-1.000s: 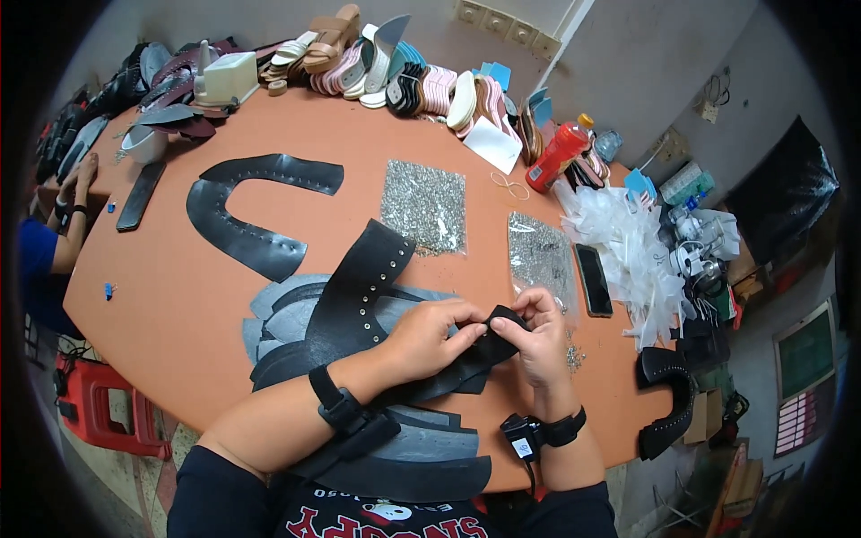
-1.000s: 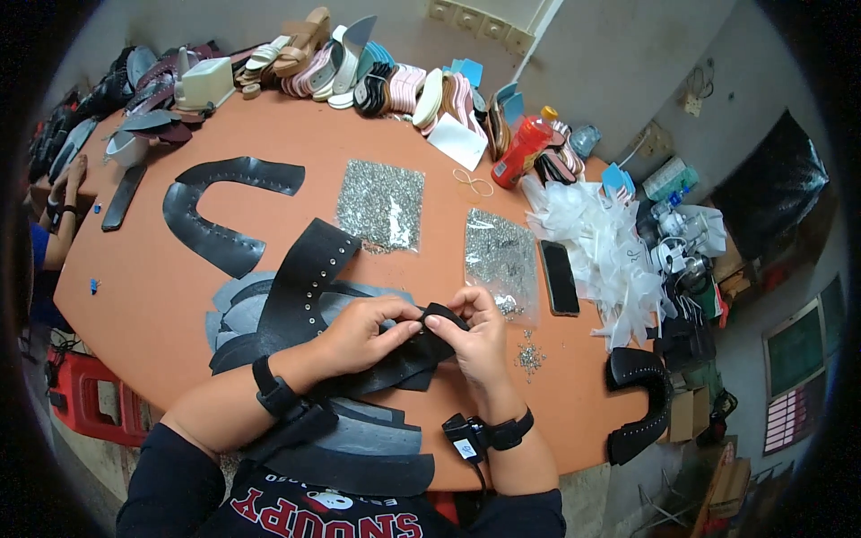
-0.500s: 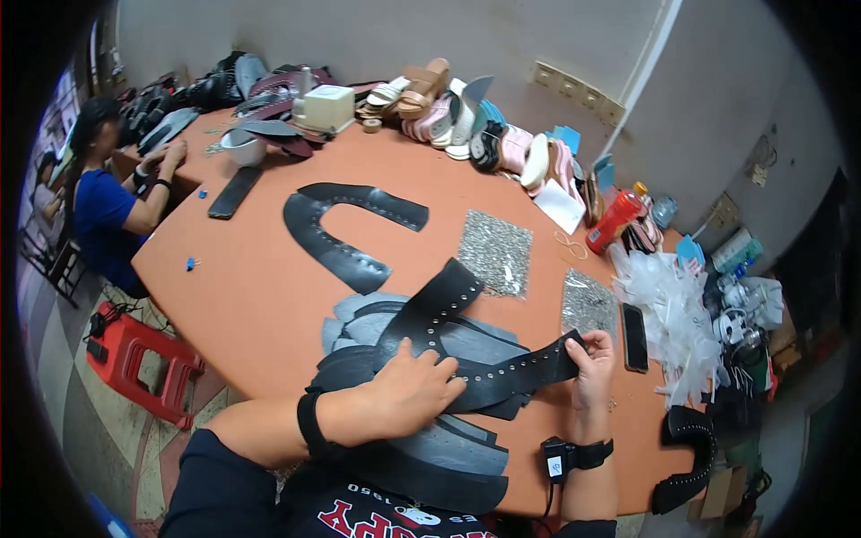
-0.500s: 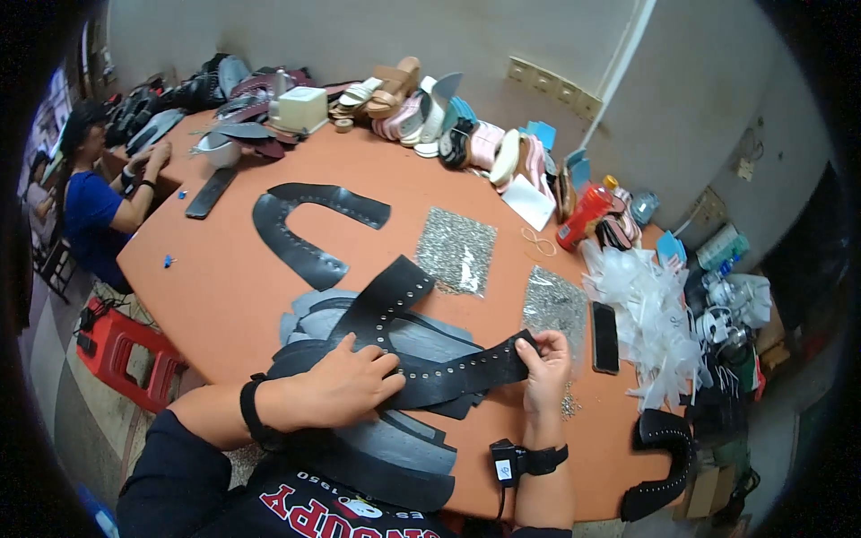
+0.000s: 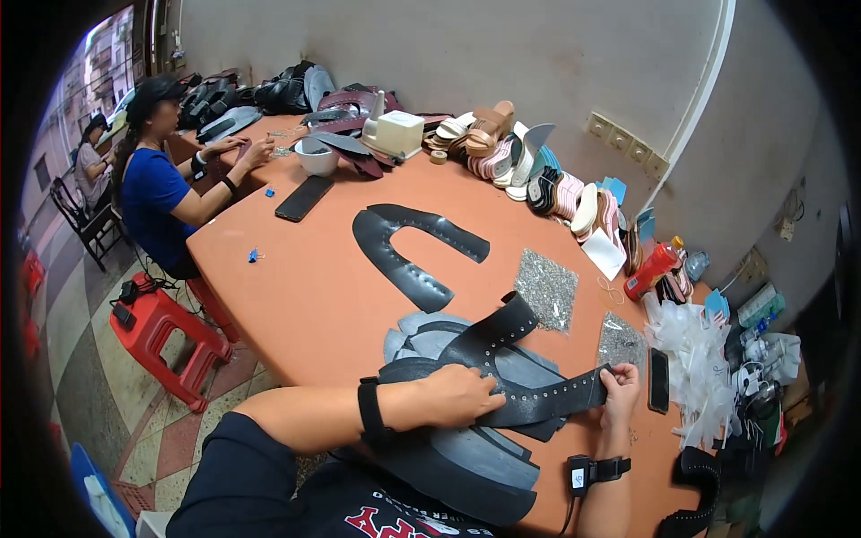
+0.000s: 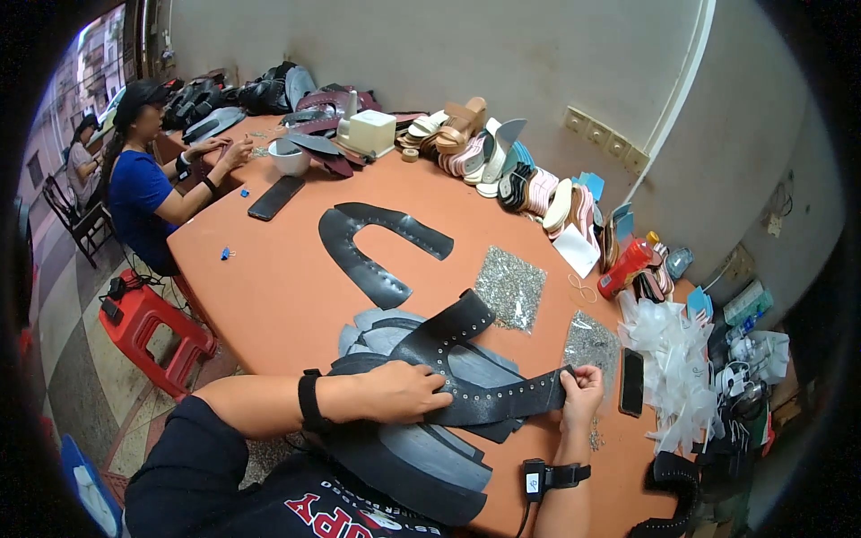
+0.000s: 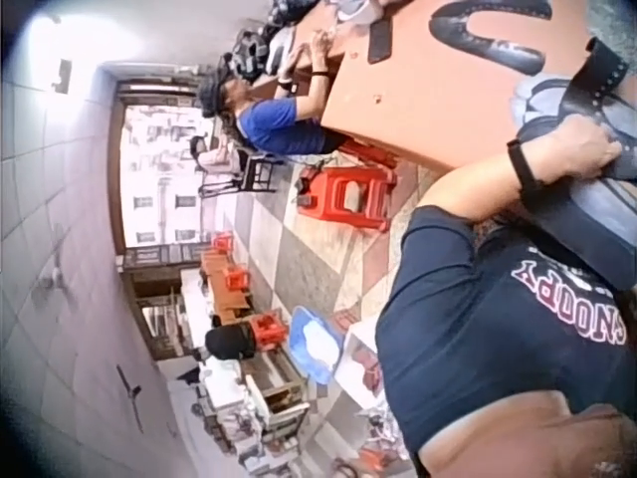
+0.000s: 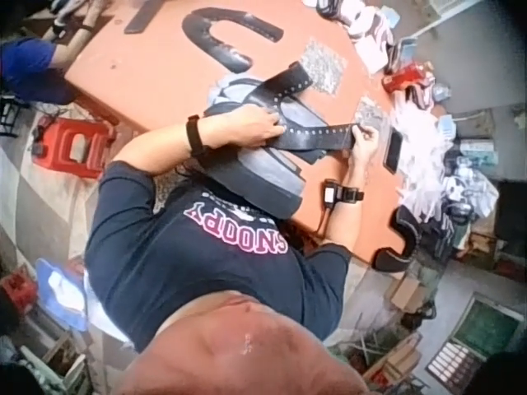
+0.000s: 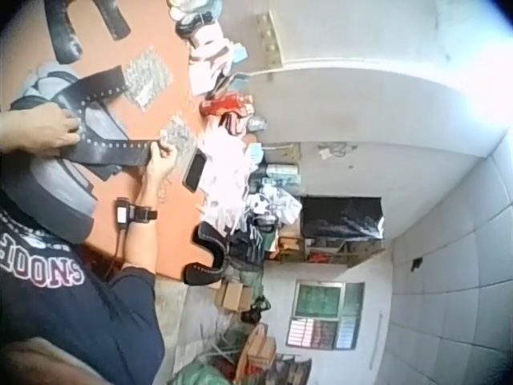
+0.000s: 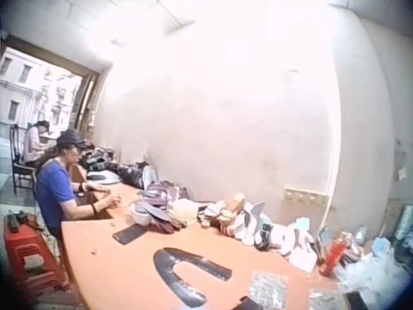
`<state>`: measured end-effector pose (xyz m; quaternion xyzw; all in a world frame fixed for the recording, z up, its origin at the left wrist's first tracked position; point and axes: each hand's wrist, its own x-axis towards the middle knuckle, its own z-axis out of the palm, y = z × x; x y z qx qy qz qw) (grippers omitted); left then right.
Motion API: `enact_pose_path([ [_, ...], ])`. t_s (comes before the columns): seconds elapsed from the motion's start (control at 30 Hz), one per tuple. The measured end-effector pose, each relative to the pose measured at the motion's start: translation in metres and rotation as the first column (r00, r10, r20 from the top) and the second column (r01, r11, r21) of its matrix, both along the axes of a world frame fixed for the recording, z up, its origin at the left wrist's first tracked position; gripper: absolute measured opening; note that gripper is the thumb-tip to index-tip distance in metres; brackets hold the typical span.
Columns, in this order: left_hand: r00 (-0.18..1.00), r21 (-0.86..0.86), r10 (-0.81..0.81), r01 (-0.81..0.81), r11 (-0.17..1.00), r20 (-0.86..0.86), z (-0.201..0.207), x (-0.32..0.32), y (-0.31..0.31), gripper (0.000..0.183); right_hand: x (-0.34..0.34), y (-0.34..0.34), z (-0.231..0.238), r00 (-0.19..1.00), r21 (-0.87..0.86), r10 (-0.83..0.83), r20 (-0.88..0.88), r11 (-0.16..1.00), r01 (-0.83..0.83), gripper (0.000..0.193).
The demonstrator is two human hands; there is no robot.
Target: Arranging and checking several black leather shoe upper components on a table.
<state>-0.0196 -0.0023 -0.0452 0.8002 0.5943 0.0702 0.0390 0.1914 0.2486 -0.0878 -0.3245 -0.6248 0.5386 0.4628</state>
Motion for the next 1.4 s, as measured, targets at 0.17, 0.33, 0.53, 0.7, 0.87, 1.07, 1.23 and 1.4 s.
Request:
enact_pose_path([
  [0.17, 0.993, 0.098, -0.015, 0.027, 0.995, -0.118, -0.009, 0.007, 0.001, 0.034, 0.002, 0.007, -0.010, 0.998, 0.050, 0.012, 0.066, 0.999, -0.016, 0.017],
  [0.33, 0.996, 0.105, -0.074, 0.079, 0.991, -0.049, 0.007, -0.007, 0.005, 0.037, 0.005, 0.004, -0.001, 0.994, 0.012, 0.043, 0.096, 0.999, -0.044, 0.008],
  [0.53, 0.840, 0.226, 0.005, -0.151, 0.962, 0.543, 0.045, -0.045, 0.025, 0.036, 0.017, -0.002, 0.014, 0.960, -0.238, 0.204, -0.192, 0.939, -0.247, 0.021],
  [0.7, 0.278, 0.046, 0.052, -0.336, 0.941, 0.959, 0.081, -0.119, 0.035, 0.036, 0.005, -0.026, 0.034, 0.938, -0.216, 0.305, -0.164, 0.917, -0.336, 0.037],
  [0.87, -0.059, -0.200, 0.209, -0.624, 0.756, 0.976, 0.060, -0.217, 0.030, 0.031, 0.006, -0.031, 0.027, 0.919, -0.252, 0.379, -0.106, 0.884, -0.394, 0.032],
  [1.07, 0.085, -0.301, 0.463, -0.655, 0.693, 0.882, 0.009, -0.261, 0.015, 0.068, -0.002, -0.039, 0.022, 0.939, -0.358, 0.337, -0.064, 0.871, -0.337, 0.025],
  [1.23, 0.120, -0.099, 0.290, -0.764, 0.638, 0.949, 0.015, -0.290, 0.009, 0.065, -0.002, -0.038, 0.016, 0.939, -0.359, 0.343, -0.034, 0.872, -0.332, 0.021],
  [1.4, 0.254, 0.119, 0.655, -0.962, 0.244, 0.711, -0.030, -0.317, 0.020, 0.071, -0.003, -0.040, 0.017, 0.936, -0.364, 0.348, -0.048, 0.867, -0.341, 0.019],
])
